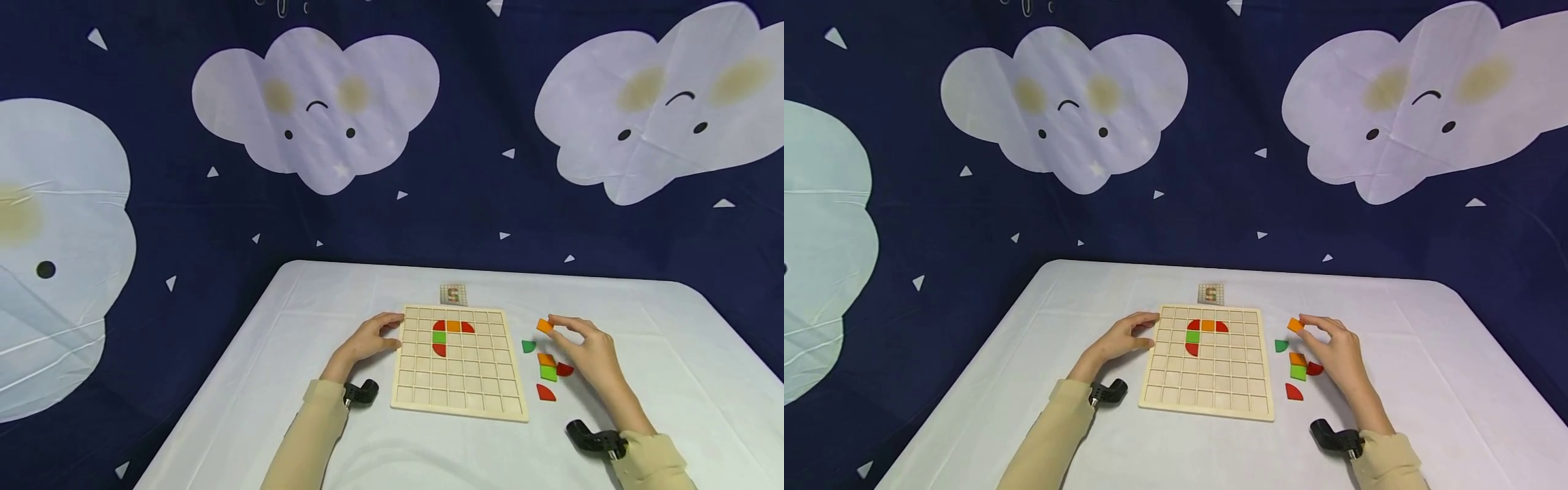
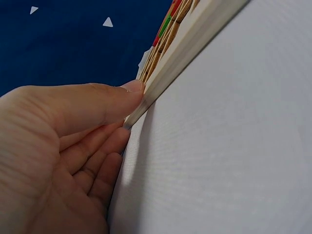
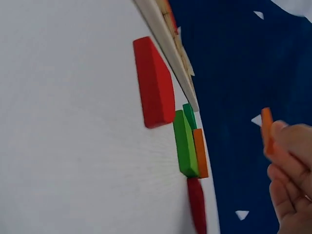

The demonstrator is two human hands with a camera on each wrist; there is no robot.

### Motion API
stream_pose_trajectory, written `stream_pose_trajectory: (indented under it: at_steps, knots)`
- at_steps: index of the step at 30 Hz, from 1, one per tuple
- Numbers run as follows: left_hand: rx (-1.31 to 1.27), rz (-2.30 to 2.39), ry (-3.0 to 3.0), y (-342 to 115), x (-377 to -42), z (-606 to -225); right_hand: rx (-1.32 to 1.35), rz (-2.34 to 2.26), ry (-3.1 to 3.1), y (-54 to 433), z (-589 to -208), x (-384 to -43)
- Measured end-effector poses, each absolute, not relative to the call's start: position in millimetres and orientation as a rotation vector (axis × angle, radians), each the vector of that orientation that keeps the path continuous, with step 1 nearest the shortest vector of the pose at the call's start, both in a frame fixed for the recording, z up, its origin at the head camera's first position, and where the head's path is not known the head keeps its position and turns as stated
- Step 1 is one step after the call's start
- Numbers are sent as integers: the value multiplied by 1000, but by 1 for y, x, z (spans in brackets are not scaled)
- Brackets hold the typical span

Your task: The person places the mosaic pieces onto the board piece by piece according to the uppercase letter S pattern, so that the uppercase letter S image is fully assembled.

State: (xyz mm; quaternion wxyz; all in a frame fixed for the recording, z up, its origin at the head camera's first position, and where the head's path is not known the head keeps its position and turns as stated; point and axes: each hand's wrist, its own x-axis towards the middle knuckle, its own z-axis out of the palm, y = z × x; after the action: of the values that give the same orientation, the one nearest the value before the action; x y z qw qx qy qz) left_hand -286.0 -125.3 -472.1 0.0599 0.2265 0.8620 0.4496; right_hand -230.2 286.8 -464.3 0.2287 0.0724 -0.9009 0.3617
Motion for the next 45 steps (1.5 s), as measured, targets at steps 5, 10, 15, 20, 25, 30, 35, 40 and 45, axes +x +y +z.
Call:
stream_pose_trajectory:
  at_steps: [5, 10, 15, 20, 25, 30, 35, 40, 45]
  knots:
    - [681, 1362, 2608, -125, -286, -472, 212, 1028, -2446, 270, -451, -231]
    - [672, 1378, 2595, -125, -287, -473, 282, 1076, -2448, 249, -444, -235]
    - [690, 1391, 2596, -124, -288, -475, 439, 1125, -2429, 224, -441, -240]
    - [698, 1388, 2596, -124, -289, -476, 526, 1176, -2409, 201, -442, -243]
    - [697, 1382, 2597, -123, -288, -475, 583, 1213, -2405, 182, -447, -243]
    - [694, 1383, 2595, -124, -288, -475, 663, 1216, -2424, 167, -453, -242]
    - [704, 1389, 2595, -125, -289, -476, 700, 1204, -2424, 160, -458, -241]
    - [709, 1393, 2595, -126, -289, -477, 747, 1185, -2459, 161, -469, -244]
    - [701, 1410, 2590, -126, -289, -477, 790, 1130, -2487, 163, -483, -246]
